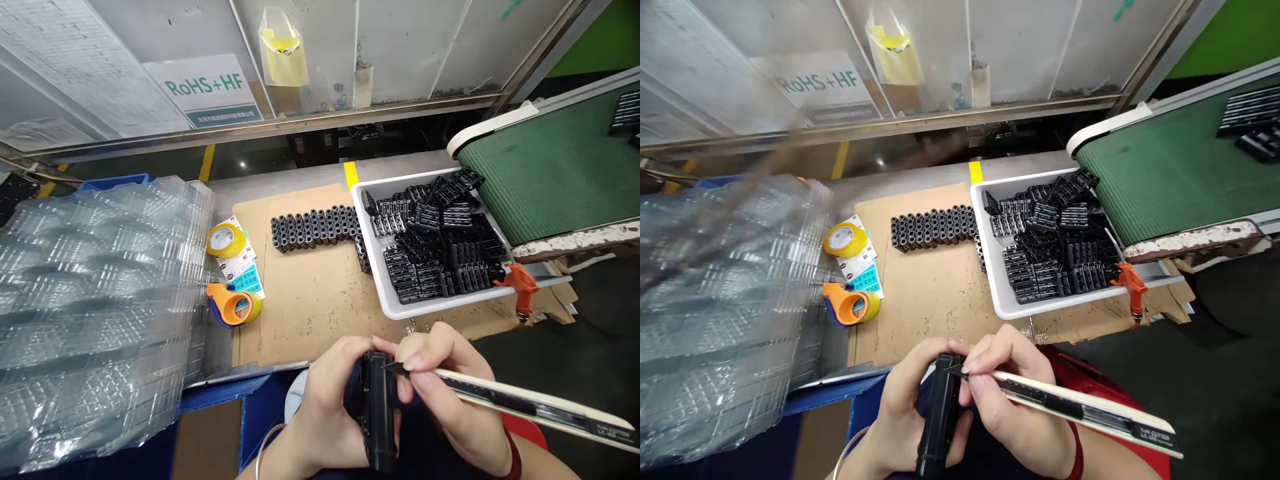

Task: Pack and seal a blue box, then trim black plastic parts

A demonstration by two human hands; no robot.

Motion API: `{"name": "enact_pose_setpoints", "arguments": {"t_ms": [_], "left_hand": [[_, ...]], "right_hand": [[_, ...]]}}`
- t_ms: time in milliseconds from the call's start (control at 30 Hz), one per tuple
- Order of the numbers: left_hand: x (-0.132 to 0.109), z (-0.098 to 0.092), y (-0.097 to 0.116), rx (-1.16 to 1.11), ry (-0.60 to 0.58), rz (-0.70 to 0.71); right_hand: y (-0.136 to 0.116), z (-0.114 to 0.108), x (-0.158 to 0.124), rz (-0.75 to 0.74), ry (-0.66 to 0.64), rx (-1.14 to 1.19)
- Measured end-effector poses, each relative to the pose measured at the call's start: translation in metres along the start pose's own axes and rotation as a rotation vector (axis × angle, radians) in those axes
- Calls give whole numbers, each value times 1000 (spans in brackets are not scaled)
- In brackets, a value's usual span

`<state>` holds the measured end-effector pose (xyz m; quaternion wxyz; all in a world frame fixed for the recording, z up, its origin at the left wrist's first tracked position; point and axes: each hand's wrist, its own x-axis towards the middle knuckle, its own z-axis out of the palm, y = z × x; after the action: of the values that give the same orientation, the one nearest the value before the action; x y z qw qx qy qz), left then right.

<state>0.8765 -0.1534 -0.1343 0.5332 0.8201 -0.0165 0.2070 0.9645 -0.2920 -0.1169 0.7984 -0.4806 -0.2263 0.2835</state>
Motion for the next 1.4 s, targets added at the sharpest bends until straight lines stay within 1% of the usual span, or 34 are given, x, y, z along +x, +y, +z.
{"name": "enact_pose_setpoints", "arguments": {"t_ms": [100,200,400,533,667,767,833,867,900,1000,1067,1133,1200,1300,1400], "left_hand": [[-1,1,-1,0,-8,1],[-3,0,-2,-5,-27,-18],[-4,0,-2,23,-18,-16],[-4,1,-2,34,-26,-45],[-2,0,-2,49,-11,-19],[-3,-1,-3,113,27,14],[-5,-1,-4,118,64,-12],[-6,-1,-6,63,85,-52],[-7,-1,-7,-40,115,-97],[-9,-2,-14,-507,220,-235],[-11,-3,-19,-776,257,-298],[-16,-3,-26,-956,229,-361],[-23,-2,-33,-1067,174,-429],[-37,6,-43,-1135,105,-548],[-44,15,-46,-1236,74,-629]], "right_hand": [[0,-1,-1,-15,-8,-9],[2,-2,-2,1,-21,-8],[7,-3,-3,47,10,75],[8,-4,-4,54,-41,91],[10,-7,-4,71,-117,160],[10,-7,-1,57,-86,208],[9,-5,3,35,-42,212],[8,-5,5,15,-14,207],[7,-4,8,-9,16,201],[5,-3,15,-95,116,197],[6,-1,19,-134,150,200],[8,2,22,-141,162,206],[10,6,24,-142,163,215],[15,15,26,-166,117,234],[18,23,27,-199,66,235]]}}
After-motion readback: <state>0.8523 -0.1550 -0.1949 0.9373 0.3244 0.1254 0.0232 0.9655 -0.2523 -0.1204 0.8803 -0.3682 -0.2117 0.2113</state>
